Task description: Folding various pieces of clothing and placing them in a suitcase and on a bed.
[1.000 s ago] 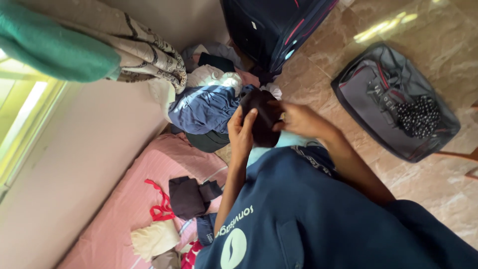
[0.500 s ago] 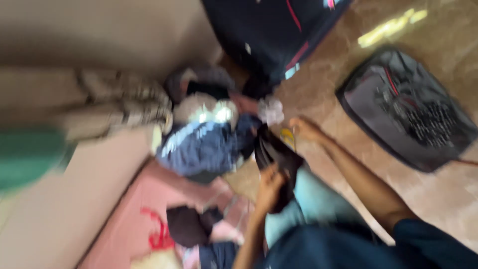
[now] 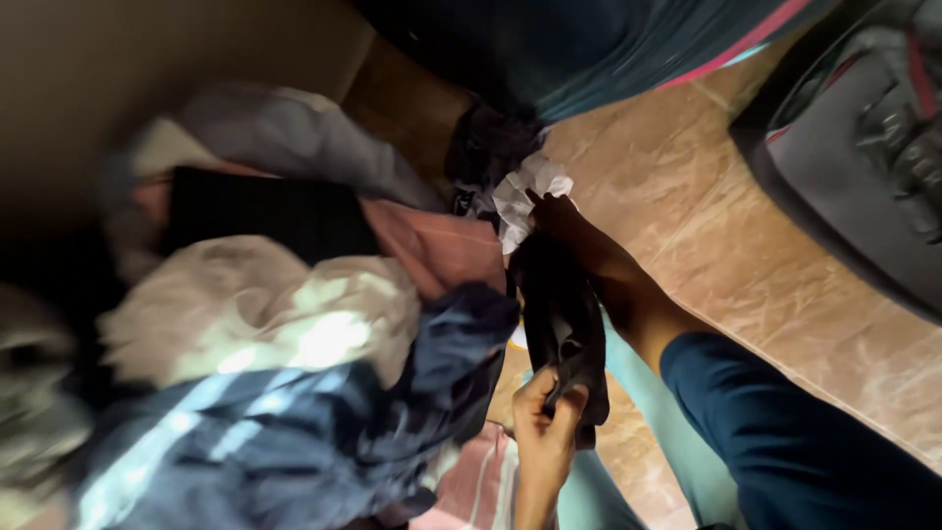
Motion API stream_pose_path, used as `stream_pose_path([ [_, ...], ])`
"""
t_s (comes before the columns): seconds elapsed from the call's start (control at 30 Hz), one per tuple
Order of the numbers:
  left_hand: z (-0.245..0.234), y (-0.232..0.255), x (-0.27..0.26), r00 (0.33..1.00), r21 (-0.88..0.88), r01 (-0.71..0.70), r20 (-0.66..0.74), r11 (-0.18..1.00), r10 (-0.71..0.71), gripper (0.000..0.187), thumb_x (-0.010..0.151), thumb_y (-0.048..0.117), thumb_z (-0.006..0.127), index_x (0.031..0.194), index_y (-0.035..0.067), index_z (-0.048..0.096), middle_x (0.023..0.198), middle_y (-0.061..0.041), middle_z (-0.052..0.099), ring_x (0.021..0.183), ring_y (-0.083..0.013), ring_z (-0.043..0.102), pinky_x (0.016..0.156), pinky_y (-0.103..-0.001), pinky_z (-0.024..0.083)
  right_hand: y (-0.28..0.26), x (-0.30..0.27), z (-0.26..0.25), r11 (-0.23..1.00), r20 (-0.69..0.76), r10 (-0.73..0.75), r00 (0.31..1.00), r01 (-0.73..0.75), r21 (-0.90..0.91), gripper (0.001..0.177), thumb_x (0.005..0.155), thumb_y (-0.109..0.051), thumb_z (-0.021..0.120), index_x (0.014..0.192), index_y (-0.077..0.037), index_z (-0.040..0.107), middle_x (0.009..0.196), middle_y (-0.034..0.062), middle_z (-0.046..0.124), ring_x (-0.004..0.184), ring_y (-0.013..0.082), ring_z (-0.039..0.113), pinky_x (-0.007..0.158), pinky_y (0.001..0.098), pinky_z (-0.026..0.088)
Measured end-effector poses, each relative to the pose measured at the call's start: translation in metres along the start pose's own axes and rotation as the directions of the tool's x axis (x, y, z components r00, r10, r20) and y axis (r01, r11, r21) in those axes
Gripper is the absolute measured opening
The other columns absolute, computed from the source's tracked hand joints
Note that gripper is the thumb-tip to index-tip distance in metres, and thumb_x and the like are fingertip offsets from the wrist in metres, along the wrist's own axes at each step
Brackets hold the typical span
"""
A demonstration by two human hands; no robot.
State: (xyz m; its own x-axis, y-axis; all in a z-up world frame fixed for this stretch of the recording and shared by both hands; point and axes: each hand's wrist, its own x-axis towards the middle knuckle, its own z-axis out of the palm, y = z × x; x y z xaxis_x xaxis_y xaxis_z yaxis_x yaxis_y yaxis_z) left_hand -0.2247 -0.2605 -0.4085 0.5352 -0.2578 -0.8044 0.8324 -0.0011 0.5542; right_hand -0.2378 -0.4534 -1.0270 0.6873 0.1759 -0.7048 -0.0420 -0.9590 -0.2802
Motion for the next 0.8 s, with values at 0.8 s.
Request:
stream_pose_path([
  [0.8,0.103,0.118,-0.216,0.938,0.182,-0.345,0.017,0.921,0.348,0.018,0.094,0.016,0.064,0.080,0.004,0.060,0.066,0.004,0.051,0.062,-0.0026,0.046,0.054,-0.025,0.039,-0.024,-0.299,-0.317,0.096,-0.288,-0.315,0.904,0.333,0.938,0.023,0.113,-0.017,0.059,0.122,0.003,0.065,0.111,0.0062,0.051,0.098,0.0183,0.047,0.087,0.0335,0.042],
])
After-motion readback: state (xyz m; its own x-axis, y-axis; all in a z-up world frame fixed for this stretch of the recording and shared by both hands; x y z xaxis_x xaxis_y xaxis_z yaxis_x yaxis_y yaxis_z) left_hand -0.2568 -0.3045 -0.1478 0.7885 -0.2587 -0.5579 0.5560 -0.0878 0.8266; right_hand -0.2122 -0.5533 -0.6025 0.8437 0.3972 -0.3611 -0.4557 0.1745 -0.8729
